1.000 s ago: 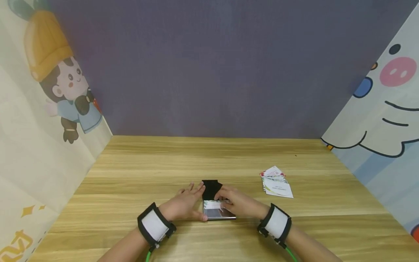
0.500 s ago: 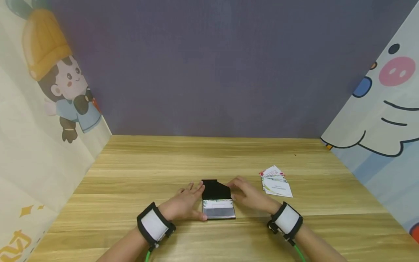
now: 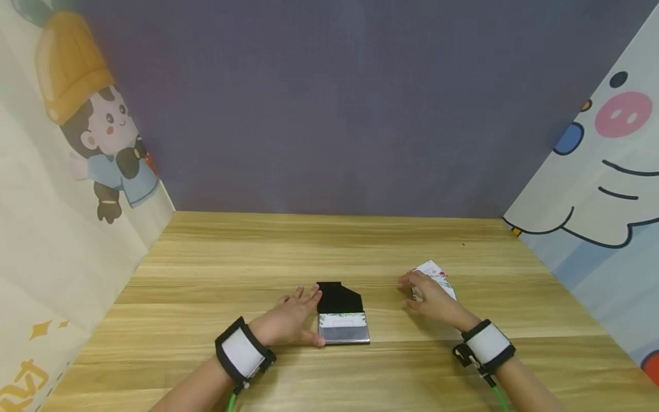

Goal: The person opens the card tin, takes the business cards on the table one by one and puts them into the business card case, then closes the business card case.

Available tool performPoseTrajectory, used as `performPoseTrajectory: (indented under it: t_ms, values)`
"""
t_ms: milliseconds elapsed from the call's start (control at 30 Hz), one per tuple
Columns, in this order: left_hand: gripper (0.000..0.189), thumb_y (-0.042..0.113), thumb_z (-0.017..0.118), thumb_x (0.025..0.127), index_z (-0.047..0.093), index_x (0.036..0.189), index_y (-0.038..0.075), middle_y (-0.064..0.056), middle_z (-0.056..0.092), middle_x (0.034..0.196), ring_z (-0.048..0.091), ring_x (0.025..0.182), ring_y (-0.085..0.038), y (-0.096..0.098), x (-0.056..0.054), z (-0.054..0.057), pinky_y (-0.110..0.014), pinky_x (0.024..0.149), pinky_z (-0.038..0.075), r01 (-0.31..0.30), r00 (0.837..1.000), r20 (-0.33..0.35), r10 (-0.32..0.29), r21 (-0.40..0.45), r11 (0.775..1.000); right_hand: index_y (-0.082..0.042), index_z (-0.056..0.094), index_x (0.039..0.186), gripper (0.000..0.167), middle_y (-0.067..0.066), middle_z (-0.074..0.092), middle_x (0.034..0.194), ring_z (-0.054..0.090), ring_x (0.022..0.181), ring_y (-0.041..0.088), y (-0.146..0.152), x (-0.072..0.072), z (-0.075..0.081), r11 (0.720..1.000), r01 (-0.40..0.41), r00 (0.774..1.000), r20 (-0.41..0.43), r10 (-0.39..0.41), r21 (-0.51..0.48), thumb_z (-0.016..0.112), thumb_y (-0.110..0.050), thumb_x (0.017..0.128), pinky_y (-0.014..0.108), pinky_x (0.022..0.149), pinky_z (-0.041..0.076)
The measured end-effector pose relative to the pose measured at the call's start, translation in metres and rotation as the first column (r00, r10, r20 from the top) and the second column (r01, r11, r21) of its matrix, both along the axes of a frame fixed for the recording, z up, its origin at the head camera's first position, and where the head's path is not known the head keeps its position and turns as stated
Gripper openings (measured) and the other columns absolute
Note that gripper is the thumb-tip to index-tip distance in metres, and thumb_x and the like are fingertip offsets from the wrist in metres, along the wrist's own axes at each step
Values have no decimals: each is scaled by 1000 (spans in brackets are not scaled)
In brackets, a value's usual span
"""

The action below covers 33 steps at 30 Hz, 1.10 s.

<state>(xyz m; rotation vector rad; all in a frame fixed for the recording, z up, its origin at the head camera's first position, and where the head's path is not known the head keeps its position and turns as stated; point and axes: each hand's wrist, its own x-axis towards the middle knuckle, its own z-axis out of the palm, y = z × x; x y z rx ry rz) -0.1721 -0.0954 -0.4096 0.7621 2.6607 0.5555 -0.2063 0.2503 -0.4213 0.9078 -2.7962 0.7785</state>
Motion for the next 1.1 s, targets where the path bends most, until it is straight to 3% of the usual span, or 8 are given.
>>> performPoseTrajectory:
  t_ms: [67, 233, 367, 533, 800, 1100]
  values:
    - [101, 47, 82, 84, 34, 157, -5, -19, 25, 169, 21, 153, -49, 0, 0, -1, -67, 121, 24, 1, 1000, 0, -1, -2, 1000, 11, 64, 115, 41, 22, 67, 111, 64, 104, 44, 10, -1, -1, 1000, 17, 1000, -19, -17, 1, 82, 1, 81, 55, 88, 55]
    - [102, 47, 82, 84, 34, 157, -5, -19, 25, 169, 20, 154, -49, -1, -1, -2, -67, 121, 24, -2, 1000, 2, 2, -1, 1000, 11, 62, 113, 44, 25, 63, 109, 62, 101, 45, 31, -1, 0, 995, 97, 994, 55, -96, -17, 85, 1, 77, 58, 86, 54]
    - [102, 48, 82, 84, 34, 157, -5, -19, 24, 169, 20, 154, -49, -1, -2, -2, -67, 121, 23, -4, 1000, 6, 4, 1, 1000, 12, 61, 112, 46, 25, 63, 108, 62, 100, 45, 43, -2, 0, 991, 130, 990, 56, -132, 27, 86, 0, 74, 59, 87, 53]
    - [102, 48, 82, 84, 34, 157, -5, -19, 24, 169, 20, 154, -49, -1, -1, -2, -67, 121, 22, -5, 1000, 8, 5, 9, 1000, 11, 63, 109, 46, 22, 64, 107, 62, 100, 42, 51, -4, -4, 986, 149, 988, 25, -151, 81, 88, 0, 71, 55, 89, 52]
    - [101, 45, 83, 84, 35, 156, -7, -20, 25, 168, 19, 153, -51, -2, 0, -1, -69, 120, 23, -3, 1000, 13, 3, 37, 999, 9, 64, 104, 43, 29, 64, 108, 59, 107, 54, 58, -3, -3, 984, 157, 987, 25, -160, 86, 88, 1, 70, 67, 96, 46]
    - [101, 47, 82, 84, 34, 157, -5, -19, 24, 169, 19, 154, -50, -1, 0, 1, -68, 121, 22, -4, 1000, 11, 3, 29, 1000, 9, 63, 107, 42, 33, 60, 114, 55, 106, 53, 63, -4, 0, 974, 189, 976, 84, -200, 121, 85, 4, 71, 66, 93, 46]
